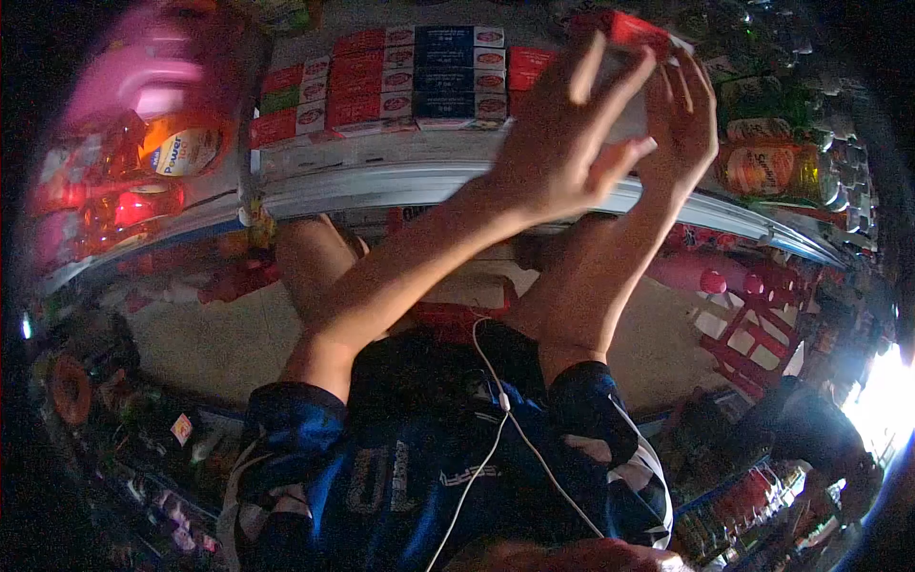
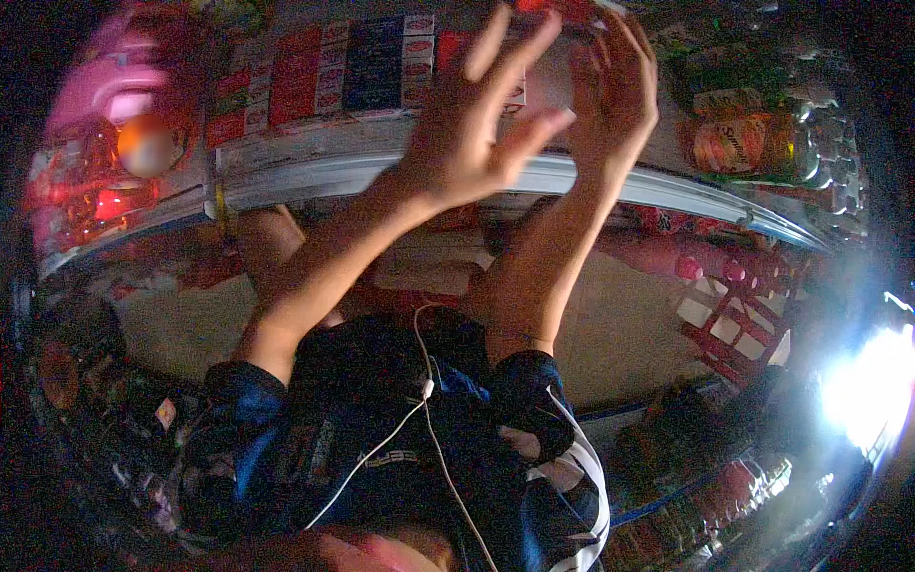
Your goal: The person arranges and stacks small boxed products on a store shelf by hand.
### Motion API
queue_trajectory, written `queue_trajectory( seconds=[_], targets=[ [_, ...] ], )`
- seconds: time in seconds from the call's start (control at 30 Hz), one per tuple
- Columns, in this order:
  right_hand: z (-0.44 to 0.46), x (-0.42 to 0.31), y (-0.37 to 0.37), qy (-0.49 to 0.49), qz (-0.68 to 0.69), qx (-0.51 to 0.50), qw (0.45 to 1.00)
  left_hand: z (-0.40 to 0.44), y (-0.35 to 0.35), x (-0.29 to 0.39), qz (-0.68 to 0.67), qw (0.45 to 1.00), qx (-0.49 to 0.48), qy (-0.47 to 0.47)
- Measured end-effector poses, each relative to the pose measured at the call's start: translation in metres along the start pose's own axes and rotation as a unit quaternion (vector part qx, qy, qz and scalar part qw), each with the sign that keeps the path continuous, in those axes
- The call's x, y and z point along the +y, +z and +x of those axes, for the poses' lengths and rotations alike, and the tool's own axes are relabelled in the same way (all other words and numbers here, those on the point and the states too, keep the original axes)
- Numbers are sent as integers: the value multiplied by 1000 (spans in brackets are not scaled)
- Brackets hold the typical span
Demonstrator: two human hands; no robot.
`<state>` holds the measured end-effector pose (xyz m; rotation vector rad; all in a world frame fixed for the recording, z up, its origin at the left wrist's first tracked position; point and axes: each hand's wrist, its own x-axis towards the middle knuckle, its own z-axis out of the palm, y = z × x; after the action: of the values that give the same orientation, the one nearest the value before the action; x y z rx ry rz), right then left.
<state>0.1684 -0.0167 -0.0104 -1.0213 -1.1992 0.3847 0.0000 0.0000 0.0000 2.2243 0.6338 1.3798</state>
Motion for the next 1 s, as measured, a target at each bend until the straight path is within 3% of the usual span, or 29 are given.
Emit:
queue_trajectory(
  seconds=[0.07, 0.2, 0.27, 0.3, 0.4, 0.53, 0.63, 0.7, 0.73, 0.77, 0.83, 0.9, 0.93, 1.0],
  targets=[
    [-1, -1, 21, 6, -53, 8, 999, 5, -26, -12, 49, 998, 25, -16],
    [-3, 17, 34, 36, -143, -40, 988, 8, -38, -66, 58, 996, 36, 65],
    [-7, 24, 42, 71, -82, -42, 993, 10, -58, -53, 62, 996, -29, -49],
    [-5, 29, 42, 27, -134, -42, 990, 15, -58, -61, 53, 998, -22, -34],
    [-3, 31, 33, 68, -188, -51, 979, 8, -51, -59, -45, 995, -16, -83],
    [-3, 26, 32, 82, -136, -49, 986, 12, -55, -53, 41, 998, -18, -34],
    [-3, 27, 30, -6, -250, -53, 967, 13, -55, -51, -41, 994, -44, -92],
    [-5, 30, 34, 70, -107, -15, 992, 10, -55, -55, -13, 998, -47, -49],
    [-5, 27, 34, 51, -198, -43, 978, 9, -55, -56, 36, 996, -77, -39],
    [-4, 27, 35, 51, -195, -45, 978, 8, -55, -57, 84, 990, -107, -26],
    [-4, 30, 35, -22, -278, -110, 954, 5, -47, -59, 65, 994, -83, -23],
    [-3, 33, 34, 9, -256, -116, 960, 8, -44, -67, 46, 997, -61, -16],
    [-4, 34, 34, 42, -235, -122, 963, 12, -44, -72, 167, 984, -30, 54],
    [-6, 37, 33, 75, -215, -123, 966, 16, -44, -78, 282, 951, -1, 128]
  ],
)
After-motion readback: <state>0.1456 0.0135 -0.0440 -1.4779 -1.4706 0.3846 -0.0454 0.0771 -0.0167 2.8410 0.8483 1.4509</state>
